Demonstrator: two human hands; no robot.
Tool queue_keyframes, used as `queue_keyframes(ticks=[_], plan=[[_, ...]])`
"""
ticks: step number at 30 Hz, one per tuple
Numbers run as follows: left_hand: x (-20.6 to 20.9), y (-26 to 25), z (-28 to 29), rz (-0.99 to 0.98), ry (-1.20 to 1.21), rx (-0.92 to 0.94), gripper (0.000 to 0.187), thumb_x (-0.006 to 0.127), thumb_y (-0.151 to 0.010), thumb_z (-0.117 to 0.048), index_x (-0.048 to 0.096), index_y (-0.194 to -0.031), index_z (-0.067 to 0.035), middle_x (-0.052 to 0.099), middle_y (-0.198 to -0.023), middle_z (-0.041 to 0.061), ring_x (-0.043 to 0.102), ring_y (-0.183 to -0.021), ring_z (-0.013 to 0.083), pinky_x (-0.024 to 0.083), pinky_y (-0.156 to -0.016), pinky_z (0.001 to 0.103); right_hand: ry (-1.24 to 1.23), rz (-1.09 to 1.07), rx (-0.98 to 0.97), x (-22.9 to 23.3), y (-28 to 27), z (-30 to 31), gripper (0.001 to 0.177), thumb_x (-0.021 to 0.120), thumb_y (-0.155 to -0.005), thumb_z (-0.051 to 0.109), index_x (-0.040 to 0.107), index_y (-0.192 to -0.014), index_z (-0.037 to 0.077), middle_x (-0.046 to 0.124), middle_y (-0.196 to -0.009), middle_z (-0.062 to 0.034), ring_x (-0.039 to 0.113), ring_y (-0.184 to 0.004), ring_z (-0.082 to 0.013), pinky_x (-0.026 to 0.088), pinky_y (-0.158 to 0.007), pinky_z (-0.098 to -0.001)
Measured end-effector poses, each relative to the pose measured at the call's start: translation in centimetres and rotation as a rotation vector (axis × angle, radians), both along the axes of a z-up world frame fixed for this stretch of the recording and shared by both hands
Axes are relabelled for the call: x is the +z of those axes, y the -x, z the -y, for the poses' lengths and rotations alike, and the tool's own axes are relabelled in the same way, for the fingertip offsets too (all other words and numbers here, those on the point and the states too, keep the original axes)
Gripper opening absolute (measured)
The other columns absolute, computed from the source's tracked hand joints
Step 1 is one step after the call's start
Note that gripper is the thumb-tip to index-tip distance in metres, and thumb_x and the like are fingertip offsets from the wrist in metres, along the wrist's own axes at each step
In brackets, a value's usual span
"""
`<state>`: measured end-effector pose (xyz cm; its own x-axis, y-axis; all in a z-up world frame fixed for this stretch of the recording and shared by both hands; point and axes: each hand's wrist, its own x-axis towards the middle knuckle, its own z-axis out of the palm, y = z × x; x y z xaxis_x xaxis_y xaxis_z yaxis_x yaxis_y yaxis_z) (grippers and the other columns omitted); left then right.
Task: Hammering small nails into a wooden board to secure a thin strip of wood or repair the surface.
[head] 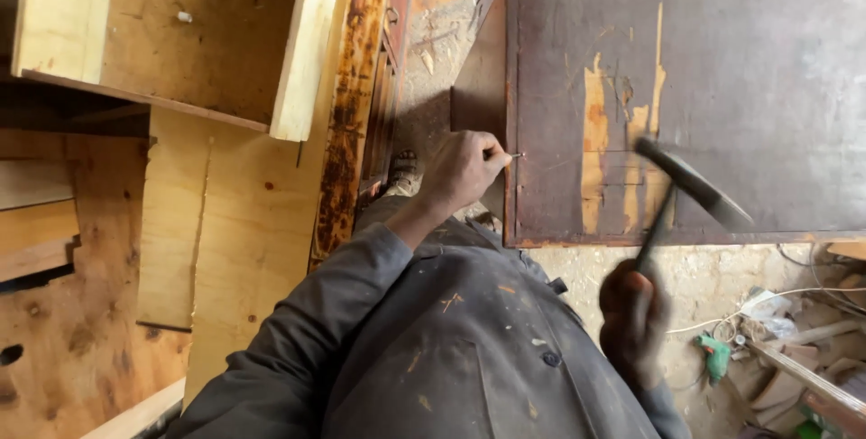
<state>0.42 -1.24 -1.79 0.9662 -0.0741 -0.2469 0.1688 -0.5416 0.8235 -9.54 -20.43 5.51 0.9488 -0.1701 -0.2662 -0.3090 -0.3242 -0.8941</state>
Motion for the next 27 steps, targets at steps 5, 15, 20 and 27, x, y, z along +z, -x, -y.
queue_keyframes(ticks=[5,15,20,27], plan=[[-0.3,0.0,0.0,0.014,-0.008,-0.007,0.026,0.055,-0.075,-0.011,0.052,-0.049,-0.01,0.06,-0.053,-0.001,0.04,-0.035,0.0033,0.032,-0.032,0.019,-0.017,0.464,0.204,0.7,0.4,0.0,0.051,0.027,-0.088,0.048,0.035,-0.063,0.004,0.025,-0.045,-0.0024,0.021,-0.036,-0.0098,0.014,-0.038,-0.0241],[-0.6,-0.6,0.0,-0.159,0.016,0.018,0.014,0.052,-0.068,-0.019,0.061,-0.058,-0.014,0.058,-0.051,0.004,0.058,-0.052,0.0193,0.046,-0.05,0.027,0.076,0.008,0.349,-2.7,0.1,1.7,0.039,0.031,-0.089,0.037,0.05,-0.072,0.006,0.041,-0.04,-0.0063,0.04,-0.039,-0.0165,0.038,-0.043,-0.0292],[0.5,-0.7,0.0,-0.161,-0.006,-0.002,0.012,0.054,-0.068,-0.018,0.063,-0.06,-0.014,0.059,-0.054,0.005,0.059,-0.055,0.0197,0.046,-0.051,0.027,0.054,-0.165,0.247,-2.3,-0.2,0.7,0.037,0.032,-0.092,0.032,0.048,-0.072,0.005,0.036,-0.044,-0.0032,0.036,-0.043,-0.0143,0.032,-0.044,-0.0262],[0.4,-1.2,-0.1,-0.166,-0.032,-0.023,0.014,0.054,-0.068,-0.021,0.064,-0.062,-0.015,0.062,-0.06,0.008,0.061,-0.062,0.0256,0.047,-0.054,0.031,0.108,-0.095,0.215,-0.5,0.2,0.2,0.043,0.025,-0.09,0.033,0.046,-0.064,0.005,0.038,-0.044,-0.0102,0.036,-0.04,-0.0236,0.03,-0.042,-0.0301]])
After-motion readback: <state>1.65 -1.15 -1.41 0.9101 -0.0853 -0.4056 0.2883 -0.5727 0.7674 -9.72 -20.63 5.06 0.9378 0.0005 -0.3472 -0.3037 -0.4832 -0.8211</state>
